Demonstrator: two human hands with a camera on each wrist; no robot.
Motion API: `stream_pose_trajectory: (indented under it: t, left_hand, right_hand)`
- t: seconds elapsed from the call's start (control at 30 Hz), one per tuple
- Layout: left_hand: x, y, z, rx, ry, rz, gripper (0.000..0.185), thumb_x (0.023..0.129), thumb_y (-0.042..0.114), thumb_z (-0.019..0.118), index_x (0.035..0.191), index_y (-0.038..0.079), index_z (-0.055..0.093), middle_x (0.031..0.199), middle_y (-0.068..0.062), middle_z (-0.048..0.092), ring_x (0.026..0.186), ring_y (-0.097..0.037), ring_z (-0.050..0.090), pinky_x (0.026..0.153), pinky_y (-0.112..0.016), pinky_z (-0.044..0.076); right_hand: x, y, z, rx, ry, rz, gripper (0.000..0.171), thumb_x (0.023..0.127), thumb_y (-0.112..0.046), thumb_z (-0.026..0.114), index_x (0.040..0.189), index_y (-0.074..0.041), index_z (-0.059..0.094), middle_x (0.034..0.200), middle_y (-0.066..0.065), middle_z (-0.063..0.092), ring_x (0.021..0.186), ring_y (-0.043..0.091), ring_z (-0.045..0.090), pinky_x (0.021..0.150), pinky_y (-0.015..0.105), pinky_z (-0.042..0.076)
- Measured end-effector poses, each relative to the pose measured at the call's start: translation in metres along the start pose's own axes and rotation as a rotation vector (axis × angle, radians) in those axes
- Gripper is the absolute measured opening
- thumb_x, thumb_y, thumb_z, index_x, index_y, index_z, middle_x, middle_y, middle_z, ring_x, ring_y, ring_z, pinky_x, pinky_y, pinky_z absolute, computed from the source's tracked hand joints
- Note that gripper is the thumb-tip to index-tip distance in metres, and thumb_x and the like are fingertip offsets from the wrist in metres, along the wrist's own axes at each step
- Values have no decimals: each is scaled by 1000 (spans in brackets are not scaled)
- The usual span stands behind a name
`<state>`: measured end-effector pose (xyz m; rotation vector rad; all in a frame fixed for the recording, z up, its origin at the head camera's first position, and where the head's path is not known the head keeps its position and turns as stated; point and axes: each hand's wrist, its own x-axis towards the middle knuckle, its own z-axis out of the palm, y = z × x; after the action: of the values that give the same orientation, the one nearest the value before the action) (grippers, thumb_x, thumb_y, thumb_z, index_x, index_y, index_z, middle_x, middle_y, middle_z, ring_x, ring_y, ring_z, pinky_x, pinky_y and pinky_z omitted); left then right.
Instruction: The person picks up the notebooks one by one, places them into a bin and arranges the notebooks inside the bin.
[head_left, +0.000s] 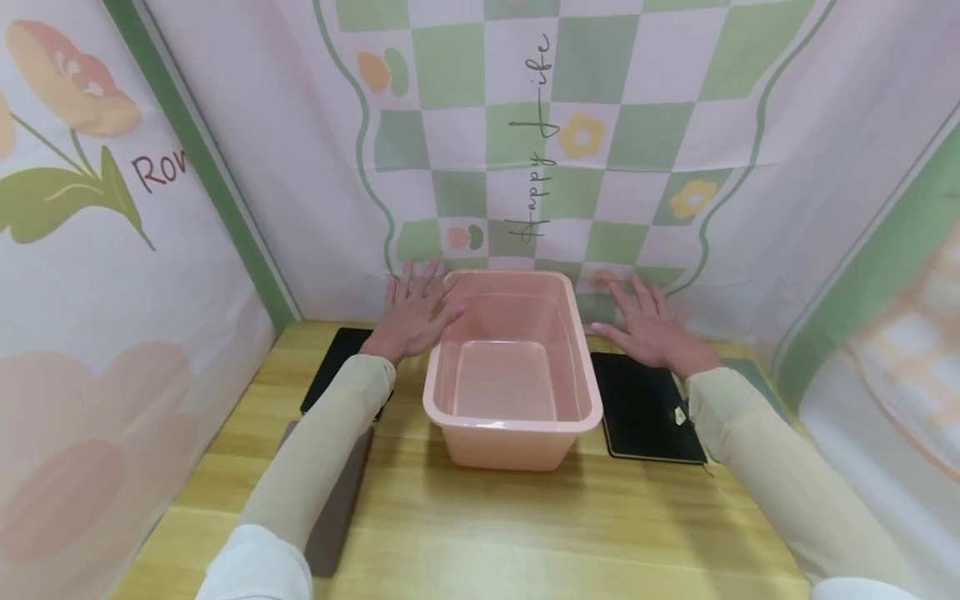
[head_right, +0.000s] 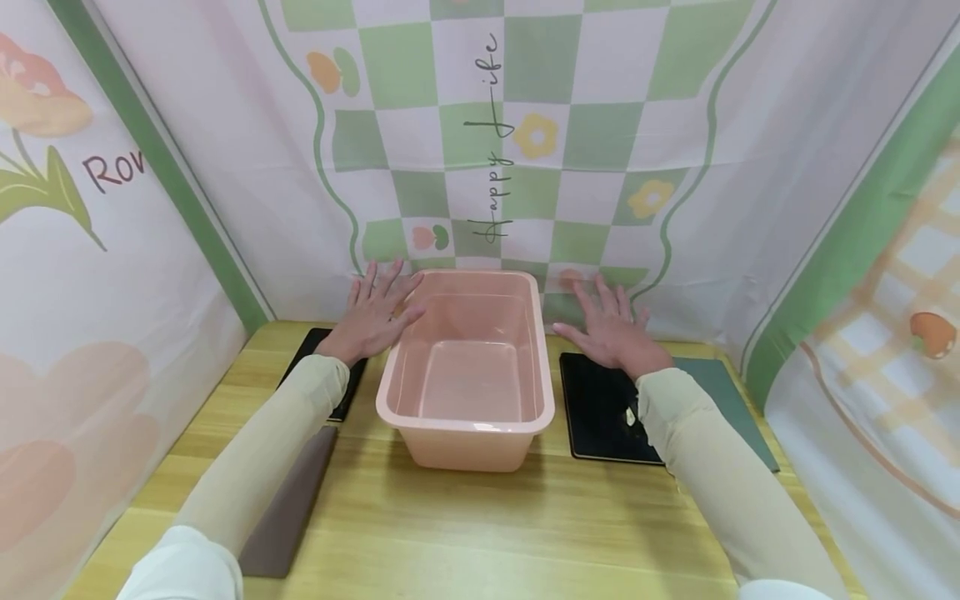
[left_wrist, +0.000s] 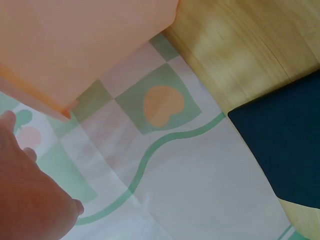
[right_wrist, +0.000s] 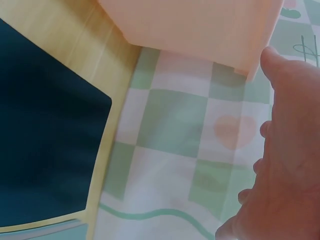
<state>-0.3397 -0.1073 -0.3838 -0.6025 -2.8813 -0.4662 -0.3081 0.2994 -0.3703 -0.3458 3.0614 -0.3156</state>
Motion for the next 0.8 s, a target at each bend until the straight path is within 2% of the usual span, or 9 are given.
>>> stream_pose_trajectory:
  t: [0.17,0.4,0.6,0.7,0.8]
  left_hand:
    - [-2,-1,2,-8,-20,-1,82,94,84,8,163,41,15,173,8,-9,160,-39,-13,126,-67,-2]
    - [-4,-2,2,-24,-37,-7,81,93,84,5,163,44,9,173,9,-12,160,-38,-14,126,-66,-4]
    - [-6,-5,3,-34,-52,10,76,97,79,10,164,41,9,174,6,-10,160,-39,-13,126,-66,-5]
    - [-7,-6,4,-43,-70,28,71,101,73,15,164,40,9,174,3,-9,160,-39,-13,126,-66,-2]
    - [-8,-7,6,-57,-88,42,71,101,74,14,163,42,6,174,4,-9,160,-39,-13,126,-67,-1]
  right_hand:
    - [-6,2,1,-31,-27,15,92,100,-74,30,164,-24,-12,168,26,-18,149,66,-4,104,90,-2]
    - [-9,7,8,3,-23,37,93,100,-74,30,165,-20,-7,169,27,-17,150,62,-9,105,89,-4]
    - [-11,12,18,34,5,22,94,99,-73,33,166,-17,-1,169,29,-12,148,66,-4,103,91,0]
    - [-13,12,22,28,-2,22,94,100,-72,33,165,-15,-4,168,30,-11,148,67,-3,103,91,2]
    - [-14,15,27,33,-10,23,94,101,-72,31,165,-15,-7,168,30,-13,147,68,-3,104,91,0]
